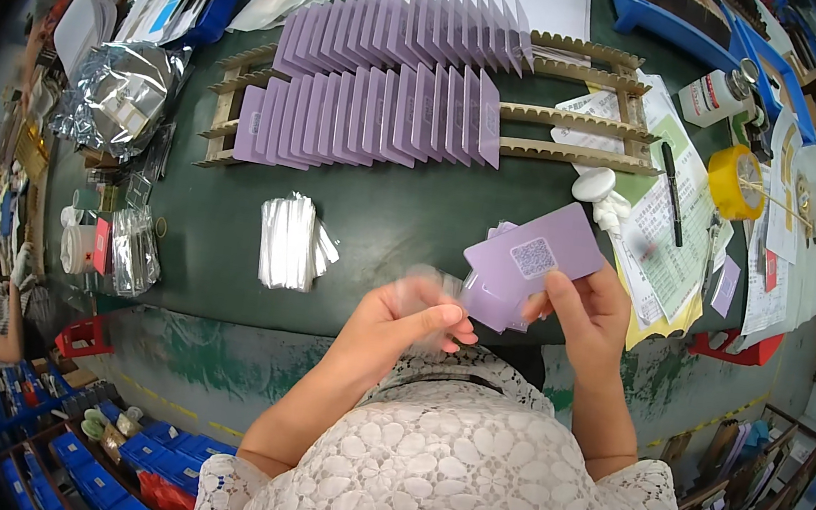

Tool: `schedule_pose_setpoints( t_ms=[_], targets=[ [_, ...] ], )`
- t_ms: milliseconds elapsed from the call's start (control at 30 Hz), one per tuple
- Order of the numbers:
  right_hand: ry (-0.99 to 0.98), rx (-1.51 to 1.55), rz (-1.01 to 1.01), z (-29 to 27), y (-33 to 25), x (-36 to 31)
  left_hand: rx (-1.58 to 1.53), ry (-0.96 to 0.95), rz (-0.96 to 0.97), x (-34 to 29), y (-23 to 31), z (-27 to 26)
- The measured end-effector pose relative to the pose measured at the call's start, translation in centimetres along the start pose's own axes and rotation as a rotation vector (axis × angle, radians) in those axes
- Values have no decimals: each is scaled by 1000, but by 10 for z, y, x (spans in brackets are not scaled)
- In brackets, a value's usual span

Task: The person places small purple cards with QR codes into clear plastic sleeves one by one. They pick up a card, open a sleeve, insert the card, and place the packaged unit on the table. The person also retrieves a wooden rack from the floor and places it on the table to organize the cards.

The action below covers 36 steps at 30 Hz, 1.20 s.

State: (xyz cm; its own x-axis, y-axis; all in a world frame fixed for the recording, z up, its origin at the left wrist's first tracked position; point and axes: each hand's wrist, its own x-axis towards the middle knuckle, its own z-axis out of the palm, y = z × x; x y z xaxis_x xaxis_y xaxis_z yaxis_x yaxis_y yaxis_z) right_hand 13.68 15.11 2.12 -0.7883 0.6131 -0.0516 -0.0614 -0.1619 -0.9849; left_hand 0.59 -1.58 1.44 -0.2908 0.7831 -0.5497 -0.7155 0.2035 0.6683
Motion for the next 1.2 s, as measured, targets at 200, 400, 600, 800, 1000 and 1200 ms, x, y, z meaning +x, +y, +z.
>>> schedule_pose_setpoints(
  t_ms=[200,400,600,800,1000,1200],
  targets=[
    [-15,69,-44,6,-8,-1,82,-14,67,1,-1,3],
    [-97,-21,-18,10,1,0,152,-21,39,-1,-2,6],
    [-125,114,270,2,-3,2,9,81,42,-2,9,1],
    [-50,-47,79,3,2,8,124,94,197,4,1,1],
    [-191,-404,-112,-1,1,4,81,118,142,8,-3,4],
    [-225,-383,-45,-7,2,5,60,126,177,19,-8,10]
  ],
)
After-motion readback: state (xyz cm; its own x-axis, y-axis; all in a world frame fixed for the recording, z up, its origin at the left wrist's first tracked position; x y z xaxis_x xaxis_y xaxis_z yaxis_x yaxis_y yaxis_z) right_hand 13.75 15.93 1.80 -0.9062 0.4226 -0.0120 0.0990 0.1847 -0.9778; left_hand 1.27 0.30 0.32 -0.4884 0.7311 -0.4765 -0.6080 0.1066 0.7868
